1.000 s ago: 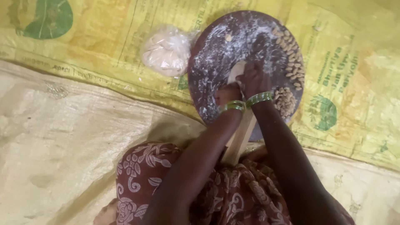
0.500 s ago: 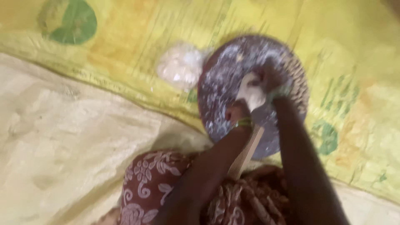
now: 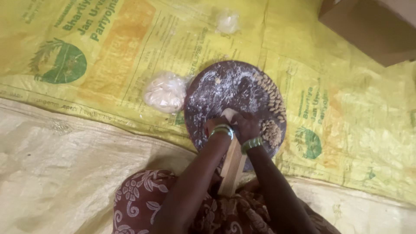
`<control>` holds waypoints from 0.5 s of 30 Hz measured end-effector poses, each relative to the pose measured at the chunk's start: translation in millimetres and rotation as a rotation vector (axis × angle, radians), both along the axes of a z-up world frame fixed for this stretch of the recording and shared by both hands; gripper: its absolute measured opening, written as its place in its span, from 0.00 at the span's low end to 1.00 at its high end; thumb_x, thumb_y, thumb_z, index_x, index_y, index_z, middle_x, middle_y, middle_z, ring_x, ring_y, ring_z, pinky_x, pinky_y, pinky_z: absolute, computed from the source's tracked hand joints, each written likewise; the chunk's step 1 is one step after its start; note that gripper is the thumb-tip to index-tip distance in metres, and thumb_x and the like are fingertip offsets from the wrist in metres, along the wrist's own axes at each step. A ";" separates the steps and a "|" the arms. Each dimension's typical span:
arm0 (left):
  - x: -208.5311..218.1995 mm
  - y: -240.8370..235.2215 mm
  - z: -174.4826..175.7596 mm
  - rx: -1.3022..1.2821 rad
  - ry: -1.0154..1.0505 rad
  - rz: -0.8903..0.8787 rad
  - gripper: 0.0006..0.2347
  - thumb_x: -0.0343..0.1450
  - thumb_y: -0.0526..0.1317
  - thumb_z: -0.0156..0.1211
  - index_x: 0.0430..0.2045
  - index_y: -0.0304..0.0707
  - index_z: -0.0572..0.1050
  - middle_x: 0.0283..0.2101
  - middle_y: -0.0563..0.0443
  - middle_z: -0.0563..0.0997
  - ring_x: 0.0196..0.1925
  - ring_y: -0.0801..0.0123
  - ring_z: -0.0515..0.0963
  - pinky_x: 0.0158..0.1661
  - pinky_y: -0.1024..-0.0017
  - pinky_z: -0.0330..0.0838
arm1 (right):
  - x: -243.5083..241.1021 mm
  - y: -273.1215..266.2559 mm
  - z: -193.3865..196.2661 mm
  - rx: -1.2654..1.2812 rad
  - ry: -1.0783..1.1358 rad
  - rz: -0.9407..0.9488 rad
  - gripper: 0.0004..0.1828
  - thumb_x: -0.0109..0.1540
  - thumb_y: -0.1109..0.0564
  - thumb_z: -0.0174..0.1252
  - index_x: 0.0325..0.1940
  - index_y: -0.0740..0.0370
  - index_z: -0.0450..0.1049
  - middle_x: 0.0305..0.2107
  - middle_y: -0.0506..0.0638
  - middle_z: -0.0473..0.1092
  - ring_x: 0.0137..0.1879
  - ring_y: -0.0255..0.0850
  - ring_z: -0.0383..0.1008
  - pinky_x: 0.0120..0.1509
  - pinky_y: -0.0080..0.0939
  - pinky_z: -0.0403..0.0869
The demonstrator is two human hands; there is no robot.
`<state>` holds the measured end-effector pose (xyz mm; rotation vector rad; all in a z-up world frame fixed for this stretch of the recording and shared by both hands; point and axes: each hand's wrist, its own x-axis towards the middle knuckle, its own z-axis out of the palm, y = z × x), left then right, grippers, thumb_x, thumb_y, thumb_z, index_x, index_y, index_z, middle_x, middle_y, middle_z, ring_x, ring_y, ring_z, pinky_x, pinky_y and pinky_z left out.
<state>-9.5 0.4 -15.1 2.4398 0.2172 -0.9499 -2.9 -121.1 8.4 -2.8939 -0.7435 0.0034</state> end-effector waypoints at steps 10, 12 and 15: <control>17.8 110.5 156.1 0.015 0.022 -0.129 0.09 0.73 0.42 0.63 0.43 0.40 0.84 0.44 0.43 0.87 0.44 0.58 0.87 0.45 0.61 0.79 | 110.6 9.4 -56.5 -0.322 0.250 -0.085 0.24 0.59 0.41 0.67 0.45 0.62 0.72 0.38 0.60 0.77 0.43 0.54 0.81 0.47 0.51 0.79; 21.9 107.1 159.7 0.017 -0.022 -0.216 0.16 0.71 0.40 0.66 0.52 0.37 0.75 0.46 0.42 0.85 0.45 0.57 0.86 0.43 0.60 0.80 | 123.3 17.9 -55.2 -0.405 0.204 -0.049 0.22 0.60 0.44 0.64 0.47 0.63 0.71 0.39 0.61 0.77 0.43 0.54 0.81 0.48 0.51 0.79; 25.2 94.0 153.5 -0.055 -0.090 -0.054 0.16 0.72 0.41 0.63 0.53 0.38 0.74 0.47 0.43 0.84 0.48 0.55 0.84 0.46 0.58 0.79 | 127.6 34.6 -53.9 -0.292 0.312 -0.245 0.27 0.67 0.39 0.58 0.57 0.64 0.70 0.42 0.65 0.77 0.46 0.58 0.80 0.53 0.54 0.78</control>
